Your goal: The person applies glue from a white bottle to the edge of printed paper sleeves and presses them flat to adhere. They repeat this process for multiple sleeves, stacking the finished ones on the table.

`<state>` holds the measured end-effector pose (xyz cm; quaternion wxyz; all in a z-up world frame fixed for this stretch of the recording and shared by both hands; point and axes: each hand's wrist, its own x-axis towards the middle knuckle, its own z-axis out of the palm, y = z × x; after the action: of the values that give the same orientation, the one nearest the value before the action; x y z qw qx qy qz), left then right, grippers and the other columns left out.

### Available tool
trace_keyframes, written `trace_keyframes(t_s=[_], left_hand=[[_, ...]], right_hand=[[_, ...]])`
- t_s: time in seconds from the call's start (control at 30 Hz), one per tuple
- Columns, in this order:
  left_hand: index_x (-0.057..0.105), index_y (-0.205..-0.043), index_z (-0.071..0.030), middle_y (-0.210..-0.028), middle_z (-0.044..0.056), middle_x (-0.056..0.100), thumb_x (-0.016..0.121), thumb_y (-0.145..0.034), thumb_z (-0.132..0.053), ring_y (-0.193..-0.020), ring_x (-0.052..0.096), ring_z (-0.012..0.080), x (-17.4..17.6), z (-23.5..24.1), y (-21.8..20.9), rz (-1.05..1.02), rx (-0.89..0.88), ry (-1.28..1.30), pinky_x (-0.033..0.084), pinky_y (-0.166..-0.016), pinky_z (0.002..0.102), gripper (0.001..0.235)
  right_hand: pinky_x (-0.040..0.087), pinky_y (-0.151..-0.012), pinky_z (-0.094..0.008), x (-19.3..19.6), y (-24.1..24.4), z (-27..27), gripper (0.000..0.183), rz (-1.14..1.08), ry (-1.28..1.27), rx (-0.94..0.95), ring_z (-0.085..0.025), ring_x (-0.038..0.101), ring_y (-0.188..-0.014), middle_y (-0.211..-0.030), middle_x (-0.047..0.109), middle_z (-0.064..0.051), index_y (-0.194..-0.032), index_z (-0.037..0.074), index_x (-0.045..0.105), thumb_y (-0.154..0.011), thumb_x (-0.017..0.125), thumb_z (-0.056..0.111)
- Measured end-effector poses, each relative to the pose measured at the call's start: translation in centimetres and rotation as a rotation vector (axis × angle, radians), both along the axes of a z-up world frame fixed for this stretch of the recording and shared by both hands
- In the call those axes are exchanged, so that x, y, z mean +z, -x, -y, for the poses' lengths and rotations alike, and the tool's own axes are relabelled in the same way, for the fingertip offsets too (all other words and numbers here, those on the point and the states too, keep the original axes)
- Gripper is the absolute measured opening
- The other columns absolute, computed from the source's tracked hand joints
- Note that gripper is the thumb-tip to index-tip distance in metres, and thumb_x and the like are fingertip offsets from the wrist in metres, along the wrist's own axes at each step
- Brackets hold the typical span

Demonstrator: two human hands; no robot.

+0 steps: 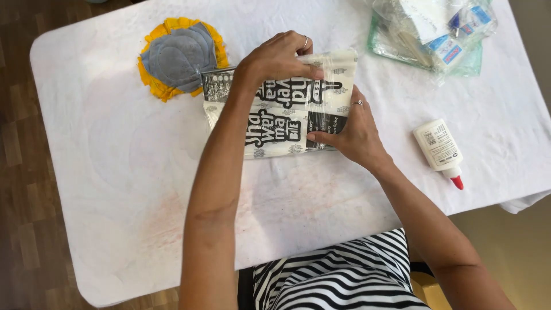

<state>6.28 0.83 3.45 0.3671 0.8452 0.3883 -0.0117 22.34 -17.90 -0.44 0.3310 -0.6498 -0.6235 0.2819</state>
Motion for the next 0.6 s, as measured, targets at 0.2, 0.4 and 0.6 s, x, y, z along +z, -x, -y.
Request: trace_keyframes(t_s=[0.2, 0.4, 0.6], left_hand=[[0.056, -0.091, -0.015, -0.083, -0.006, 0.052, 0.094, -0.094, -0.012, -0.077, 0.048, 0.0068, 8.4, 4.6, 3.3, 0.608, -0.039, -0.099, 0.039, -0.067, 0.026, 0.038], [0.05, -0.116, -0.003, -0.107, 0.012, 0.07, 0.09, -0.092, -0.016, -0.101, 0.073, 0.0224, 12.8, 10.9, 6.8, 1.033, 0.213, -0.349, 0.065, -0.08, 0.034, 0.048], [0.039, -0.139, -0.009, -0.12, 0.016, 0.067, 0.088, -0.085, 0.002, -0.113, 0.067, 0.0221, 4.5, 12.4, 5.8, 1.341, 0.41, 0.024, 0.061, -0.1, 0.034, 0.073]], right_hand=[[0.054, -0.106, -0.038, 2.3, -3.8, -1.1, 0.086, -0.52, -0.213, 0.136, -0.021, 0.056, -0.123, -0.132, 0.057, -0.015, -0.136, 0.001, 0.033, -0.074, 0.09, 0.015], [0.049, -0.1, -0.034, 15.4, -7.5, 0.1, 0.074, -0.058, -0.439, 0.329, -0.025, 0.058, -0.119, -0.128, 0.062, -0.019, -0.137, -0.021, 0.062, -0.081, 0.099, 0.008], [0.046, -0.093, -0.05, 19.2, -8.6, -0.4, 0.081, 0.599, -0.566, 0.506, -0.042, 0.062, -0.111, -0.131, 0.067, -0.028, -0.145, -0.014, 0.063, -0.09, 0.095, 0.035]])
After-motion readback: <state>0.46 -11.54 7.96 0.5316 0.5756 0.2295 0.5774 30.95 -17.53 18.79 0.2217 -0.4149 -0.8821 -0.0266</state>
